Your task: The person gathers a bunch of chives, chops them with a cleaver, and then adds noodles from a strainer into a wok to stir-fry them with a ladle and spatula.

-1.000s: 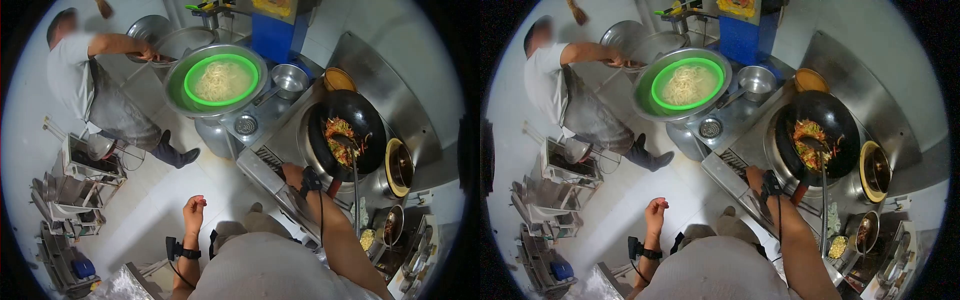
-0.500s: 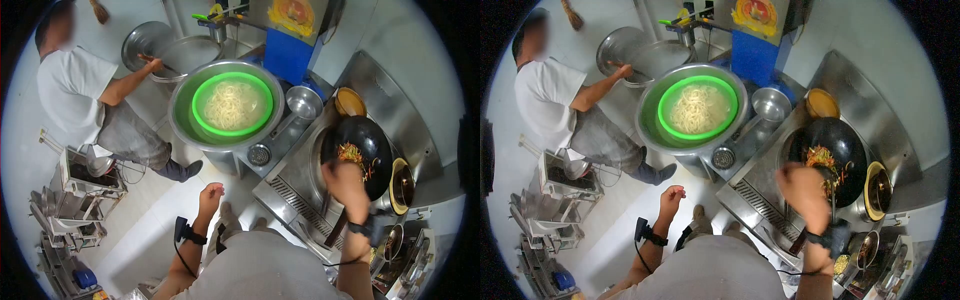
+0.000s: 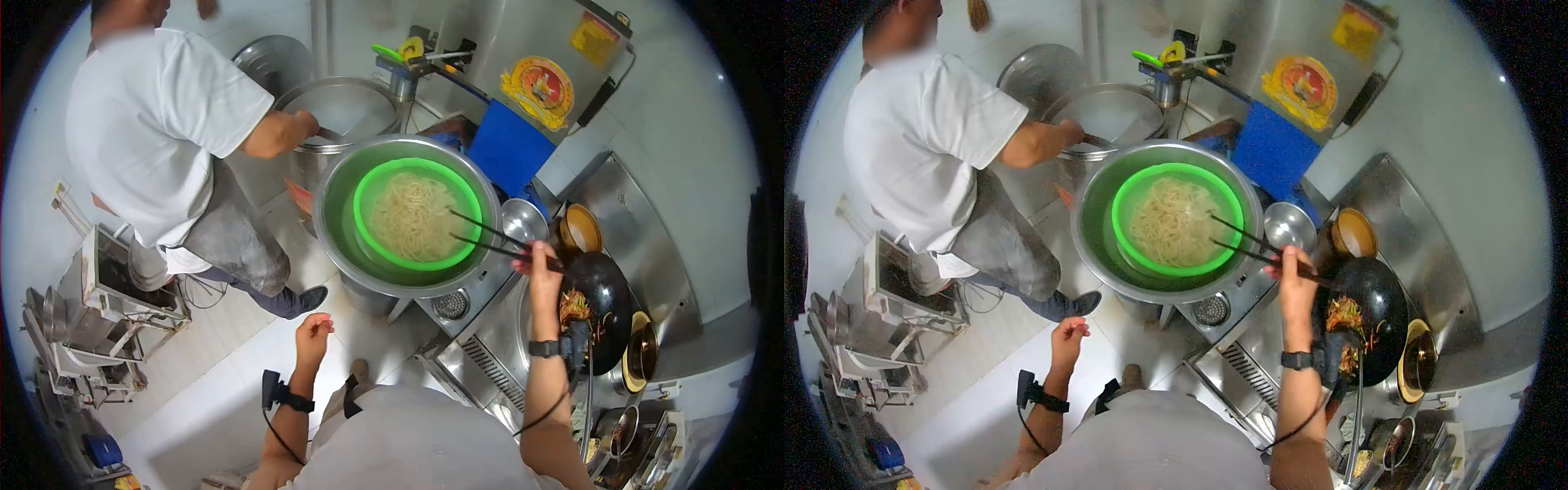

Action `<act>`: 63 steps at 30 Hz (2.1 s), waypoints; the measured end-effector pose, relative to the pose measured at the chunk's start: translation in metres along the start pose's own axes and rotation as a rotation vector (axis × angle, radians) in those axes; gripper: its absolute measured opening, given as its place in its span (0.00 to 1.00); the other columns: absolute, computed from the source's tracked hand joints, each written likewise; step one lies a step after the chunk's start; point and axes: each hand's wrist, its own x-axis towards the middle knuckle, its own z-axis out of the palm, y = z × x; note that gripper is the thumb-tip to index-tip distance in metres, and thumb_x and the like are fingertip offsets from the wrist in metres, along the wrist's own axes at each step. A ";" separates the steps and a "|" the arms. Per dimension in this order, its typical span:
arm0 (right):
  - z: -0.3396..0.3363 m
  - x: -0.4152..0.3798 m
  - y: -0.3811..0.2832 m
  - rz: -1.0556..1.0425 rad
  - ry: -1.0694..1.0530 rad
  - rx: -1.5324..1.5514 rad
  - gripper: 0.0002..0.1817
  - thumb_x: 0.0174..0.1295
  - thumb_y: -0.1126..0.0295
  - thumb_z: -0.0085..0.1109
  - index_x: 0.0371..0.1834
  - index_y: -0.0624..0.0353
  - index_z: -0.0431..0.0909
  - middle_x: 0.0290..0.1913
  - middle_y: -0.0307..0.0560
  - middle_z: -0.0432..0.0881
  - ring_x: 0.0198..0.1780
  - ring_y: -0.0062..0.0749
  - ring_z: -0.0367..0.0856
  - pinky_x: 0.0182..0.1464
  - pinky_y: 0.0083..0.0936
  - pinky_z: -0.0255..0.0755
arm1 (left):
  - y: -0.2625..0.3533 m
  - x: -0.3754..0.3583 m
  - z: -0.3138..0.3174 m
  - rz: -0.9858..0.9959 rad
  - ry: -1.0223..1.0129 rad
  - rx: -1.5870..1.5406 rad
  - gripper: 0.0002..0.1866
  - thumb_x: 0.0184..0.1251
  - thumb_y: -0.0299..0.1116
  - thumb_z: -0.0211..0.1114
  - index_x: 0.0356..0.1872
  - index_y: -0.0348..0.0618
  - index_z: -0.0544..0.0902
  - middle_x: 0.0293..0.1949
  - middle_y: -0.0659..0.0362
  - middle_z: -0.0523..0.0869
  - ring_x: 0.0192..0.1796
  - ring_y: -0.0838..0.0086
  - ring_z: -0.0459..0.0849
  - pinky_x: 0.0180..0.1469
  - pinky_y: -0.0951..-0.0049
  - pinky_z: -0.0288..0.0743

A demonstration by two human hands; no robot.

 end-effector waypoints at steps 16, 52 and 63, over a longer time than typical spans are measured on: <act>0.078 -0.046 -0.063 -0.138 -0.145 0.117 0.14 0.62 0.62 0.45 0.34 0.65 0.71 0.28 0.47 0.75 0.23 0.26 0.77 0.26 0.17 0.72 | -0.010 0.029 -0.021 -0.026 0.080 -0.180 0.04 0.58 0.22 0.53 0.34 0.37 0.74 0.29 0.60 0.77 0.31 0.78 0.76 0.35 0.78 0.73; 0.035 -0.029 0.015 0.141 0.066 0.184 0.15 0.60 0.63 0.48 0.36 0.68 0.73 0.27 0.47 0.76 0.23 0.26 0.77 0.26 0.17 0.72 | -0.019 0.012 0.007 -0.081 -0.028 -0.096 0.05 0.60 0.23 0.52 0.35 0.38 0.74 0.28 0.59 0.77 0.31 0.79 0.75 0.34 0.77 0.74; -0.058 -0.133 -0.090 -0.307 0.352 -0.158 0.13 0.60 0.66 0.45 0.32 0.68 0.71 0.32 0.52 0.73 0.29 0.31 0.76 0.26 0.24 0.75 | -0.015 0.033 0.025 0.459 -0.260 0.835 0.26 0.41 0.17 0.58 0.48 0.40 0.70 0.41 0.45 0.74 0.50 0.55 0.69 0.56 0.62 0.59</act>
